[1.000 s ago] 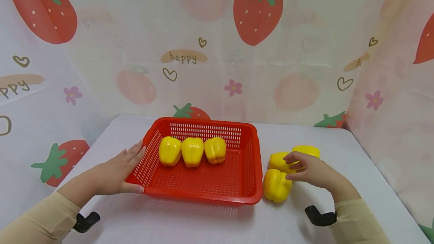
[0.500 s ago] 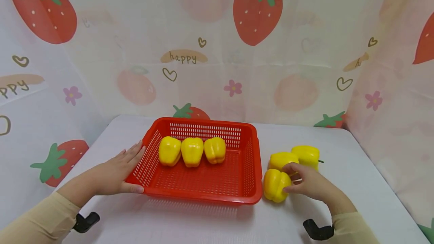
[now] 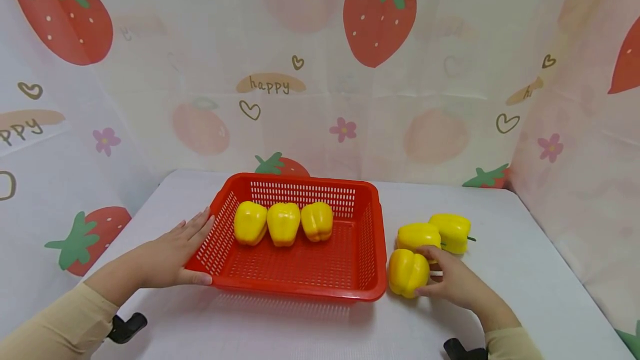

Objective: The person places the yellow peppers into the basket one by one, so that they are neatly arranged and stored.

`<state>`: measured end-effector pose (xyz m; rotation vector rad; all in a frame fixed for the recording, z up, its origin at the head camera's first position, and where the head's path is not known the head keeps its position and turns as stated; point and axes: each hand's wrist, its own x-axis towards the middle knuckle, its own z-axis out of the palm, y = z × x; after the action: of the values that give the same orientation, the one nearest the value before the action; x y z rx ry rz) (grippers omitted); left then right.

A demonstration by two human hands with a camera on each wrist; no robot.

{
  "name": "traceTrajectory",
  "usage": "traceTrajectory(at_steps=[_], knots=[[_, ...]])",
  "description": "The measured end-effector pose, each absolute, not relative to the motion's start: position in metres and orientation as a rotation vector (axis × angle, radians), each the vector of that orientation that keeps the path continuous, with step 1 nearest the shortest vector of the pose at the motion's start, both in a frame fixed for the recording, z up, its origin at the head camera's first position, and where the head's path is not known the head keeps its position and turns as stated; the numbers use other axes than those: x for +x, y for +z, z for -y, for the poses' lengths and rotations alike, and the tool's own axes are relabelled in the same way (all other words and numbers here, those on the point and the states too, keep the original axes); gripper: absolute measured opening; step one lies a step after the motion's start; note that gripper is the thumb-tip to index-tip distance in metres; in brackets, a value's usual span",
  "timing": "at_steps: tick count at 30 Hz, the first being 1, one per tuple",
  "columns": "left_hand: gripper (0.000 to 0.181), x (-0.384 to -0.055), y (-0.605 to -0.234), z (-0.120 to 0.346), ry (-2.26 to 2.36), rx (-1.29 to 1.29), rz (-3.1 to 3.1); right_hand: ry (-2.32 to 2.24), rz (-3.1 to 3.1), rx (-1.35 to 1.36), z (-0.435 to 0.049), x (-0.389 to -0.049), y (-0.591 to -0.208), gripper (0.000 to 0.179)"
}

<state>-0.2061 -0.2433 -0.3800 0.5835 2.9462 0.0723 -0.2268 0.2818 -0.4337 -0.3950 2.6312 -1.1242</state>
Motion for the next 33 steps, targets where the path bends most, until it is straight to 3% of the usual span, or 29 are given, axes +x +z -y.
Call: traceTrajectory(at_steps=[9, 33], knots=[[0.121, -0.204, -0.378, 0.243, 0.077, 0.593, -2.945, -1.122, -2.624, -0.369, -0.278, -0.221, -0.443, 0.094], [0.122, -0.204, -0.378, 0.242, 0.083, 0.588, -2.945, -1.197, -2.637, -0.356, -0.275, -0.219, -0.449, 0.082]])
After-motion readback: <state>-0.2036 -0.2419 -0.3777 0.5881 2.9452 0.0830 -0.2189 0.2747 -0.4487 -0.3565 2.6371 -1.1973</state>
